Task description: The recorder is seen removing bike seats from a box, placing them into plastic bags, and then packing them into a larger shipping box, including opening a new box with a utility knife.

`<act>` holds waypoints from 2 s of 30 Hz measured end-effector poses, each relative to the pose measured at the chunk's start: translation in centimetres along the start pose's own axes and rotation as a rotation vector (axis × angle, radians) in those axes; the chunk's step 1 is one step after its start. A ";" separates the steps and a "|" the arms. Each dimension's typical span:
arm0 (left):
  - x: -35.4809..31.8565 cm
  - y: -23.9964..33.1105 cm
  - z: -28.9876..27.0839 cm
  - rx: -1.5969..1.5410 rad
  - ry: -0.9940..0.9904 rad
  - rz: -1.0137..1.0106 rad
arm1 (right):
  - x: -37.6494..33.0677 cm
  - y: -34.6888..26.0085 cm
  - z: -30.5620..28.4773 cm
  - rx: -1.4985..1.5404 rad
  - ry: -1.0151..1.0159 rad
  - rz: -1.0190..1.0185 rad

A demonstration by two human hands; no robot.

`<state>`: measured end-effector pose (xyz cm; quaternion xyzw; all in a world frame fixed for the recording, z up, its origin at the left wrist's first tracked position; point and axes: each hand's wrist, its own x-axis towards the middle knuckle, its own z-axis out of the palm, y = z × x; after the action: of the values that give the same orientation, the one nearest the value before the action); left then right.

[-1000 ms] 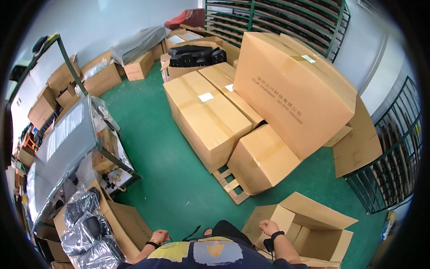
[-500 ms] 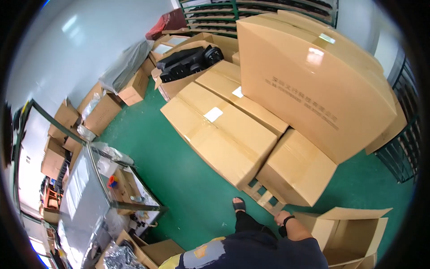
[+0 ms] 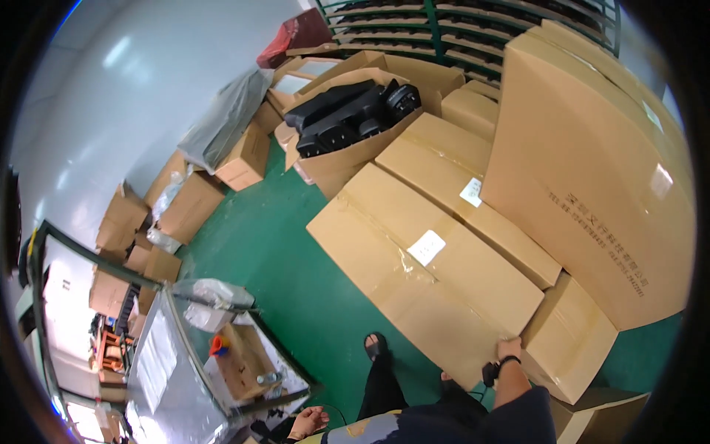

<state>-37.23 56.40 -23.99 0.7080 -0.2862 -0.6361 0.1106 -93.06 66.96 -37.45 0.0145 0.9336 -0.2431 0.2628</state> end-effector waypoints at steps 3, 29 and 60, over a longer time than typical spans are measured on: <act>9.7 6.1 -2.4 -0.022 -0.010 -0.022 | 4.5 4.9 0.5 0.317 -0.115 -0.032; 41.2 43.3 12.9 -0.387 0.136 0.858 | 16.5 -3.1 -4.6 0.154 0.244 0.081; 38.4 21.4 -9.5 -0.958 0.486 0.274 | -0.5 -17.3 -0.7 -0.501 0.353 -0.066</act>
<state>-32.67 16.12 -43.38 0.6613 -0.0207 -0.4932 0.5648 -95.65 52.07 -28.94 -0.0391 0.9957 -0.0077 0.0839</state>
